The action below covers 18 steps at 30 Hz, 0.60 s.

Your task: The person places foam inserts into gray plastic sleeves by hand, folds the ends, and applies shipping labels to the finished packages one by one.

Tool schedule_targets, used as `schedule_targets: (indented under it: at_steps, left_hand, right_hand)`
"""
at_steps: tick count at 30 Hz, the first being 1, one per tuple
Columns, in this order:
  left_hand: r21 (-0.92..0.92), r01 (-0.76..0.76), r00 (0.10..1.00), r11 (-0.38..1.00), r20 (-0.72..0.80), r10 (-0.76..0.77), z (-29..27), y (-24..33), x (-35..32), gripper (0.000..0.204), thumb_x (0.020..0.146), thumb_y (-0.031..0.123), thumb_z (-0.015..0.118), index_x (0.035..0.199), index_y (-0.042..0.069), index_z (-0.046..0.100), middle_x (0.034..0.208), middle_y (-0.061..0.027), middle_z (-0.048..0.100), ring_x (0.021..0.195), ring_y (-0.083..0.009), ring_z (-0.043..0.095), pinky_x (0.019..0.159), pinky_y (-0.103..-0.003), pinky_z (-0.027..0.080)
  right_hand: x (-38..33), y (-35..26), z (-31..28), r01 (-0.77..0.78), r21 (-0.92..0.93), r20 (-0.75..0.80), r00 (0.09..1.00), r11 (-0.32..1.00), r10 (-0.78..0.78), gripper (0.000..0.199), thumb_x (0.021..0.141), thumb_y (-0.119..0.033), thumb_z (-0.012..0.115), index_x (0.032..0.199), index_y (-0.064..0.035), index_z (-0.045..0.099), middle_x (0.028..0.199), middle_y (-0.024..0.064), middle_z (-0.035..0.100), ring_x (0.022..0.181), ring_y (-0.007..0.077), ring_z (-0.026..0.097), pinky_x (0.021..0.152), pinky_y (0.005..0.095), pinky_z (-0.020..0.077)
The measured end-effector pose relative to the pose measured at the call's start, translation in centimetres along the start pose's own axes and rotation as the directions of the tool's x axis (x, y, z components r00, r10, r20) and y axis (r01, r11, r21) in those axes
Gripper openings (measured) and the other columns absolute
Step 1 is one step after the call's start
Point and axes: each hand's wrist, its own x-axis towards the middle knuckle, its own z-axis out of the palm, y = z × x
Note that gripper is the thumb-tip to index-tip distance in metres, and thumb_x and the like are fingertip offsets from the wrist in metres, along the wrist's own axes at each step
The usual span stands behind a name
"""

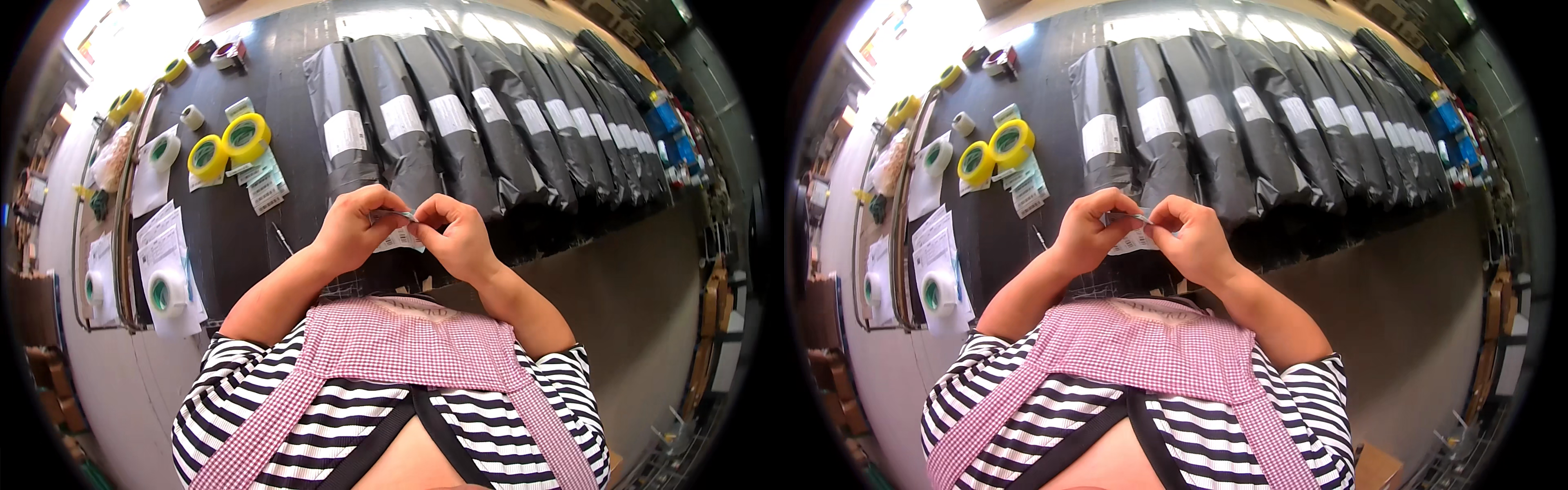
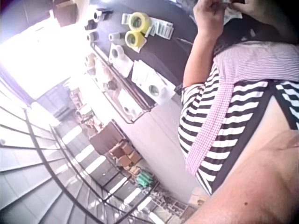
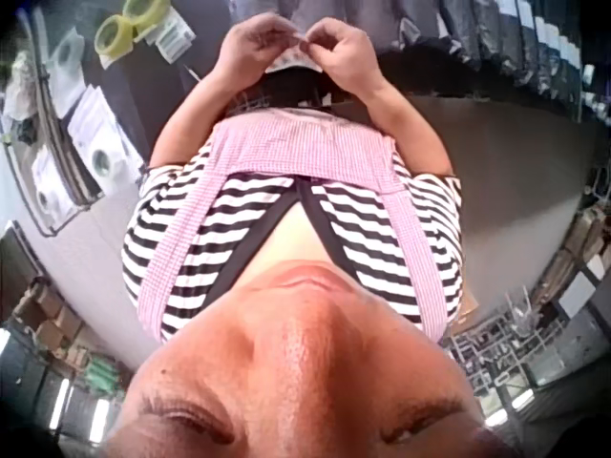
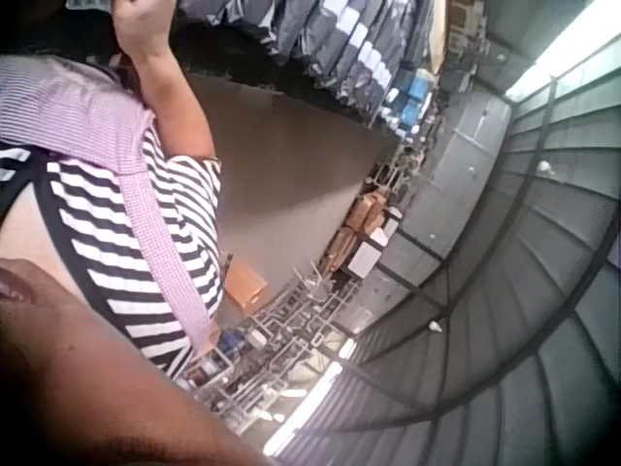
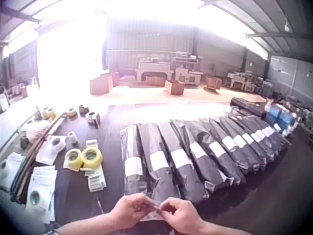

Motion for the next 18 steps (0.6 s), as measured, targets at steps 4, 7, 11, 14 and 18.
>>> schedule_targets:
  at_steps: [4,7,11,14,18]
  left_hand:
    - [0.097,0.026,0.988,0.995,-0.153,-0.011,-0.3,-0.4,-0.1,0.013,0.082,0.001,0.075,0.093,0.001,0.067,0.084,-0.0083,0.067,0.075,-0.0181,0.065,0.071,-0.031,0.052]
    - [0.229,0.022,0.969,0.973,-0.245,0.036,-0.8,-0.5,0.0,0.014,0.082,0.007,0.077,0.090,0.000,0.066,0.080,-0.0099,0.065,0.073,-0.0170,0.063,0.067,-0.031,0.050]
    - [0.232,0.202,0.935,0.951,-0.334,-0.117,-1.4,-1.1,-0.6,0.022,0.082,0.016,0.080,0.085,-0.001,0.066,0.074,-0.0108,0.063,0.066,-0.0161,0.059,0.062,-0.031,0.048]
    - [0.162,0.278,0.901,0.947,-0.387,-0.199,-1.6,-2.2,-1.1,0.028,0.082,0.021,0.082,0.083,-0.001,0.065,0.067,-0.0094,0.061,0.061,-0.0145,0.055,0.059,-0.030,0.046]
    - [0.012,0.399,0.807,0.917,-0.479,-0.345,-2.9,-4.8,-1.6,0.036,0.084,0.027,0.083,0.075,0.002,0.060,0.066,-0.0053,0.061,0.061,-0.0111,0.055,0.057,-0.029,0.046]
  right_hand:
    - [2.8,0.3,0.0,0.006,0.074,0.124,0.992,0.997,-0.015,0.008,0.090,-0.007,0.071,0.093,0.0000,0.068,0.080,0.0022,0.069,0.073,0.0067,0.061,0.068,0.0250,0.0497]
    - [4.6,0.4,0.2,0.008,0.147,0.203,0.978,0.989,-0.038,0.010,0.091,-0.008,0.069,0.094,0.0018,0.069,0.079,0.0037,0.070,0.073,0.0067,0.060,0.067,0.0249,0.0493]
    - [7.2,2.3,1.0,-0.027,0.202,0.314,0.949,0.979,-0.038,0.011,0.091,-0.008,0.070,0.094,0.0020,0.070,0.079,0.0035,0.070,0.074,0.0071,0.061,0.068,0.0251,0.0497]
    - [9.5,3.1,1.5,-0.012,0.148,0.415,0.908,0.989,-0.051,0.010,0.091,-0.008,0.070,0.092,0.0021,0.071,0.080,0.0037,0.070,0.074,0.0078,0.061,0.069,0.0258,0.0502]
    - [13.6,3.2,2.6,-0.111,0.211,0.496,0.868,0.971,-0.009,0.002,0.091,-0.002,0.070,0.092,0.0001,0.070,0.088,0.0005,0.070,0.081,0.0077,0.063,0.076,0.0240,0.0504]
